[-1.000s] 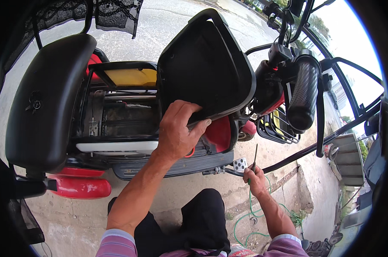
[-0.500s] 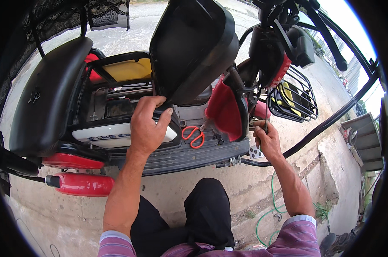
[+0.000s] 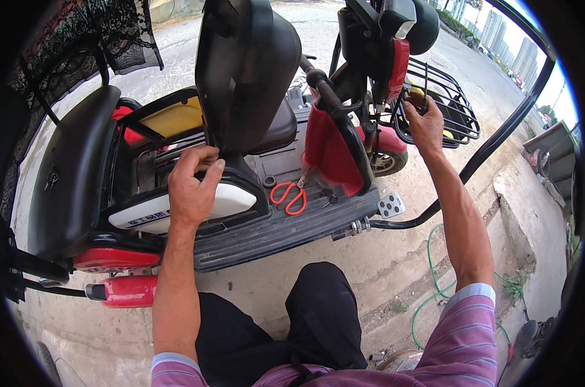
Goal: The person uses a screwdriver to remove and reattach a red plastic cover on the front of a red and black electric scooter. They then use scissors to cut a zip tie on the scooter's frame.
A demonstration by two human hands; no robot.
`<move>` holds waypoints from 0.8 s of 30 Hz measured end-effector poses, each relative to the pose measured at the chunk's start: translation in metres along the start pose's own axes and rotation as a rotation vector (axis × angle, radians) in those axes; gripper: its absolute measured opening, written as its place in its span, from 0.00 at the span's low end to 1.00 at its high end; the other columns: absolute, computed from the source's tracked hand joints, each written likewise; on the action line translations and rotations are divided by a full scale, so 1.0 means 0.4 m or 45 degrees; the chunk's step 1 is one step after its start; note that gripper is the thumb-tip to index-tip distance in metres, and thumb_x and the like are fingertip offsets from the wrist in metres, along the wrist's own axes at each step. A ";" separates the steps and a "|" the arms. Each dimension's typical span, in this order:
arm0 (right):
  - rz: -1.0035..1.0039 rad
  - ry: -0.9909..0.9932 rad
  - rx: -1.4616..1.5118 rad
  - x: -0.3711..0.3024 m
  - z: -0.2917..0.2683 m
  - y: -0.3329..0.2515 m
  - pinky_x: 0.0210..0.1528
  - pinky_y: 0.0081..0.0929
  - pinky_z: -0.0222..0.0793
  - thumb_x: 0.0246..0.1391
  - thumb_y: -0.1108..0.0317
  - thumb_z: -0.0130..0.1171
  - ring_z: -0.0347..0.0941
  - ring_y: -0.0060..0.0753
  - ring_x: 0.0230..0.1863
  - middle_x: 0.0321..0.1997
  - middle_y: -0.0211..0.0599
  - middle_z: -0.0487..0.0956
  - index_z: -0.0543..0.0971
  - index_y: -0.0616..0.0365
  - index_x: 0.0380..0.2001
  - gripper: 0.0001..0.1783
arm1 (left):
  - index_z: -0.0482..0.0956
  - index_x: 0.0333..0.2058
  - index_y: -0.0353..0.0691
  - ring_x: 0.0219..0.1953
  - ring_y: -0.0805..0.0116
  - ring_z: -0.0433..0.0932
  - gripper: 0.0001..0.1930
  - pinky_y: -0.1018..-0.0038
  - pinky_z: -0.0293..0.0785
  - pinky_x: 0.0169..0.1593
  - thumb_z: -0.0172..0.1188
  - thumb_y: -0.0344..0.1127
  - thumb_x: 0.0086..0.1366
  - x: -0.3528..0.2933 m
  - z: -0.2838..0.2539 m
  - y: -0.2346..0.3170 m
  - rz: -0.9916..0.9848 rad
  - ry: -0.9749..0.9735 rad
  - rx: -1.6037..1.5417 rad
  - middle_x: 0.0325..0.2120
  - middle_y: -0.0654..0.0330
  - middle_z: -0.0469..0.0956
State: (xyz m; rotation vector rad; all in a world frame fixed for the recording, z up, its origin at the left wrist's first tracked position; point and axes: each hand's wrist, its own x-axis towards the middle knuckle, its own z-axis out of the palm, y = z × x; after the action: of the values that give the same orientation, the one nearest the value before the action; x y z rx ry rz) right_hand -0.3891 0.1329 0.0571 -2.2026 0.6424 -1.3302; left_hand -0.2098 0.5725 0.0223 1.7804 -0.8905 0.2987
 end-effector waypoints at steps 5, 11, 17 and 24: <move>-0.031 -0.041 -0.105 0.050 0.000 -0.051 0.52 0.31 0.74 0.58 0.59 0.65 0.83 0.36 0.44 0.42 0.43 0.86 0.82 0.62 0.47 0.19 | 0.80 0.46 0.31 0.42 0.69 0.81 0.12 0.73 0.77 0.49 0.64 0.29 0.65 -0.005 -0.001 -0.002 0.027 -0.013 0.024 0.41 0.55 0.81; 0.267 -0.264 0.539 -0.081 0.028 -0.047 0.25 0.13 0.60 0.68 0.56 0.55 0.67 0.11 0.22 0.28 0.28 0.81 0.82 0.62 0.44 0.19 | 0.81 0.43 0.32 0.38 0.66 0.83 0.10 0.73 0.78 0.46 0.65 0.27 0.62 -0.015 0.000 -0.027 0.084 0.067 -0.006 0.37 0.54 0.81; 0.703 -0.727 0.582 -0.404 0.042 -0.026 0.35 0.21 0.70 0.71 0.61 0.48 0.73 0.20 0.28 0.32 0.31 0.80 0.79 0.63 0.46 0.17 | 0.82 0.41 0.32 0.38 0.66 0.81 0.08 0.72 0.77 0.45 0.64 0.26 0.63 -0.047 0.013 -0.046 0.235 0.099 0.049 0.36 0.55 0.82; 0.874 -0.964 0.244 -0.578 0.115 0.147 0.27 0.27 0.72 0.63 0.67 0.56 0.73 0.24 0.22 0.32 0.38 0.81 0.80 0.66 0.47 0.15 | 0.82 0.41 0.33 0.43 0.56 0.81 0.10 0.66 0.76 0.49 0.65 0.30 0.61 -0.216 0.190 -0.033 -0.017 -0.405 -0.012 0.38 0.52 0.82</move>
State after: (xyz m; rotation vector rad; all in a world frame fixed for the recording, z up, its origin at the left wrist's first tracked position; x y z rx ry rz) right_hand -0.4522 0.2368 -0.1532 -1.8535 0.8024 -0.1746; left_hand -0.2764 0.5433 -0.0680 1.8538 -1.1001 0.0001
